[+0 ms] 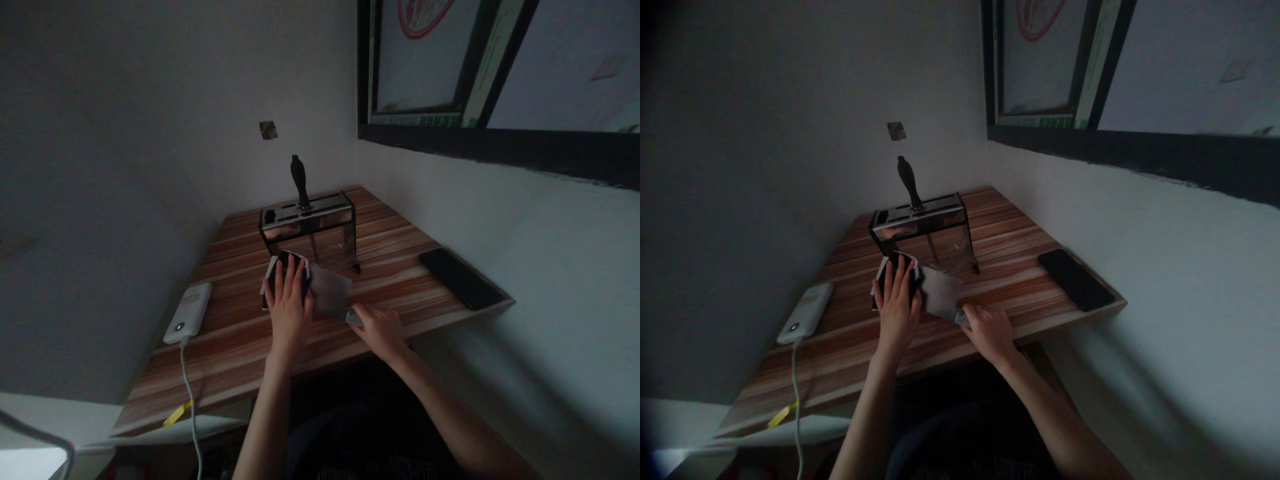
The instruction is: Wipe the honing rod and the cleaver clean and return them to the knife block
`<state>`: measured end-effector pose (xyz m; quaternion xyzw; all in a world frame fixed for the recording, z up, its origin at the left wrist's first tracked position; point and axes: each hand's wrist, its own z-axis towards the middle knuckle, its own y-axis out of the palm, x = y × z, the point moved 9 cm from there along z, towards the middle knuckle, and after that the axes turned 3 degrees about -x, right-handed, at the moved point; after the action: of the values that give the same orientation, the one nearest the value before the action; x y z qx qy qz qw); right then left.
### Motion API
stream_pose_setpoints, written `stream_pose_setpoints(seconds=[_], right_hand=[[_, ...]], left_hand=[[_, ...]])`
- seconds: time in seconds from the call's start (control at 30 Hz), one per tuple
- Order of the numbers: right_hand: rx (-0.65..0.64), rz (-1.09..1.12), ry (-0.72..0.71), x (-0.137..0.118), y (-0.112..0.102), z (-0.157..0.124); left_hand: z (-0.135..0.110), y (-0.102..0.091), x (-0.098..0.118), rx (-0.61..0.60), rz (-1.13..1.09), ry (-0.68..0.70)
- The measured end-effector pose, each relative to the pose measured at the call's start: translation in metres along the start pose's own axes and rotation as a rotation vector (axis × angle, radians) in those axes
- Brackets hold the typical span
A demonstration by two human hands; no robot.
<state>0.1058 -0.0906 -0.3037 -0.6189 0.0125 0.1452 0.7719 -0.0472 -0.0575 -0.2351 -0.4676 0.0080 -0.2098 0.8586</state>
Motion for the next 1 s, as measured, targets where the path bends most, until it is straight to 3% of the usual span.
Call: stream_pose_setpoints(seconds=[0.23,0.6,0.8,1.0], right_hand=[[0.041,-0.026,-0.014,-0.001,-0.002,0.000],[0.033,-0.010,-0.032,0.000,0.001,0.000],[0.021,-0.030,-0.020,0.001,0.000,0.001],[-0.012,-0.023,0.003,0.002,0.003,0.000]], left_hand=[[0.008,-0.008,-0.027,0.046,-0.011,-0.061],[0.006,-0.011,-0.021,0.053,0.025,-0.069],[0.000,-0.001,-0.004,0.024,0.018,-0.020],[-0.013,0.016,0.030,-0.060,0.016,0.070]])
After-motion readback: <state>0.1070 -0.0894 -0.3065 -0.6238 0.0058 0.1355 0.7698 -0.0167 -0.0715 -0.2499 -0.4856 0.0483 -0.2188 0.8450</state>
